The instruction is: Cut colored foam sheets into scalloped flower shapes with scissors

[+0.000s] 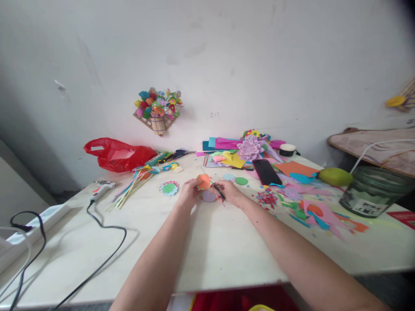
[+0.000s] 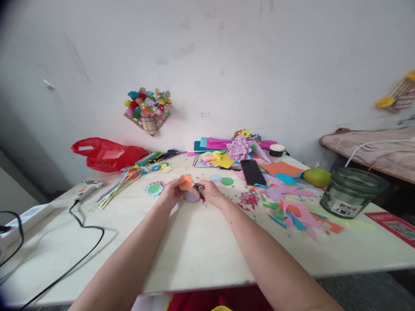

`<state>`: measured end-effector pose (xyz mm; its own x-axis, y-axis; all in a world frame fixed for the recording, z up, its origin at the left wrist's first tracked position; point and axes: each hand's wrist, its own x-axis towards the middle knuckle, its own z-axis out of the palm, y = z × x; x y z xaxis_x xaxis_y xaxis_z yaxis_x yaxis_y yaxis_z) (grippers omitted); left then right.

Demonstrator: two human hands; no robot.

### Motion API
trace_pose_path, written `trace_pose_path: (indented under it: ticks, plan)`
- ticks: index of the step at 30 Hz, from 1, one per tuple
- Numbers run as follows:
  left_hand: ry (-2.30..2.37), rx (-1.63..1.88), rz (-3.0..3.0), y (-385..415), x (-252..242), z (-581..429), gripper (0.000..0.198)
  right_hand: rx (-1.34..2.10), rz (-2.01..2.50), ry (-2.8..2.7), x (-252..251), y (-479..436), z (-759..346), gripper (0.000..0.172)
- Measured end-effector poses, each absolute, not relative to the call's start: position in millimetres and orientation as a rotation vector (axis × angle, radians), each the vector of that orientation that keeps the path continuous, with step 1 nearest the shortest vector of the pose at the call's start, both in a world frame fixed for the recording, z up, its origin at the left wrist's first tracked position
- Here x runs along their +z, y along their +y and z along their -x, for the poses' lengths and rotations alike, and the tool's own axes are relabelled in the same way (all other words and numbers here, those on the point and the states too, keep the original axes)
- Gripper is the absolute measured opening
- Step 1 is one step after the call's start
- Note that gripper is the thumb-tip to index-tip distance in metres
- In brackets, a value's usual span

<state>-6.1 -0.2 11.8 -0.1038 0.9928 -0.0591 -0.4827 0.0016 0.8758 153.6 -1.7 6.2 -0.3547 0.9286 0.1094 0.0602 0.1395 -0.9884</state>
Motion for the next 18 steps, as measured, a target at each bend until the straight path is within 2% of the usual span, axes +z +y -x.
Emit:
trace_pose_path:
  ticks: [7,13,18]
  plan:
    - [0.899,1.458,-0.849,1.0,8.9,11.0,0.022,1.280,0.972,-1.557,6.9,1.2,-155.9,0.029]
    - [0.923,1.419,-0.937,0.1,7.7,11.9,0.020,1.278,1.012,-1.436,10.5,3.4,-162.5,0.044]
    - [0.937,1.334,-1.054,-4.6,10.7,8.6,0.018,1.257,0.951,-1.362,14.5,2.8,-163.7,0.047]
